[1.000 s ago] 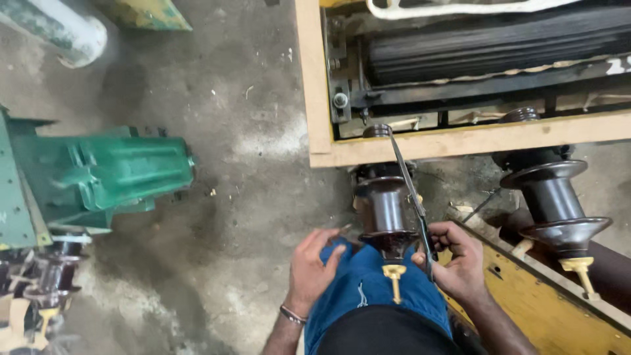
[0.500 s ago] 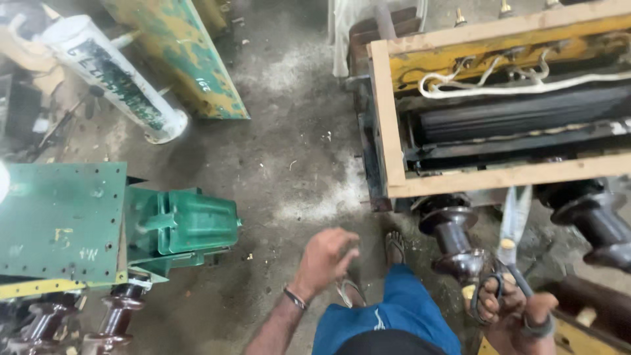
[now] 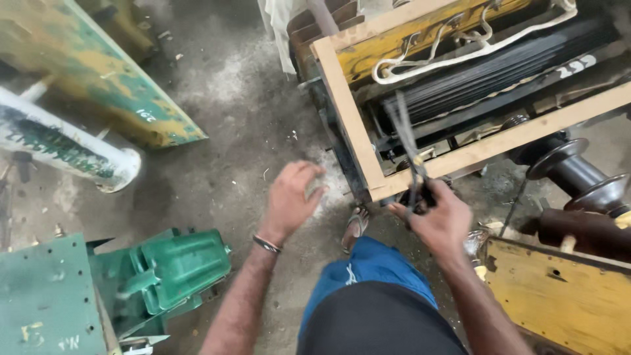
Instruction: The person uses shears to cut a small rectangular piece of wood, then cuts a curved piece of wood. The person then places the shears on a wooden stool and picks up a long wooden plank, cutting it into smaller pieces using the shears.
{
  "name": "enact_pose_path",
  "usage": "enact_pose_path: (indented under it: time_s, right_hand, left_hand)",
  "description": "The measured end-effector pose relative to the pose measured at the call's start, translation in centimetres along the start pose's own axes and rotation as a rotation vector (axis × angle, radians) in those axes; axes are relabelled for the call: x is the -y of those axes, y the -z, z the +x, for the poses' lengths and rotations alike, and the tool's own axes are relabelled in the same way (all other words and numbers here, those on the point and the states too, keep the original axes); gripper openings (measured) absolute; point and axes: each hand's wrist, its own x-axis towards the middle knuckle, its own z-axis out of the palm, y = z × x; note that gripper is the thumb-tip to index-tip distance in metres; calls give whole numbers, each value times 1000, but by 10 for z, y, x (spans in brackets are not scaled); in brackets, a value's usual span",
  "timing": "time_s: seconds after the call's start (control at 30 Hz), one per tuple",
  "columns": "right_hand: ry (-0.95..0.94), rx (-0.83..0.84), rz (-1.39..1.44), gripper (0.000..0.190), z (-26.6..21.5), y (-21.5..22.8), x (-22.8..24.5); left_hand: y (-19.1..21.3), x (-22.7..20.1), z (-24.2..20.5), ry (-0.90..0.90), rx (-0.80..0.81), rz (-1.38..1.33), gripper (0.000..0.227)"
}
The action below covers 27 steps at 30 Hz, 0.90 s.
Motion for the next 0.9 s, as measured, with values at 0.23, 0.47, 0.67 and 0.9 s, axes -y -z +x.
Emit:
enact_pose_path:
  time_s: [0.23, 0.47, 0.67, 0.9]
  right_hand:
    - [124, -22, -145, 62, 39, -42, 28]
    - [89, -62, -223, 58, 29, -60, 22]
    - [31, -180, -241, 51, 18, -75, 27]
    - [-79, -354, -303, 45, 13, -94, 49]
  left_hand:
    - [10, 62, 101, -26, 63, 156, 42]
    - [-8, 125, 207, -104, 40, 202, 64]
    - [-26, 164, 256, -234, 148, 159, 79]
    - [-19, 165, 256, -392, 198, 75, 60]
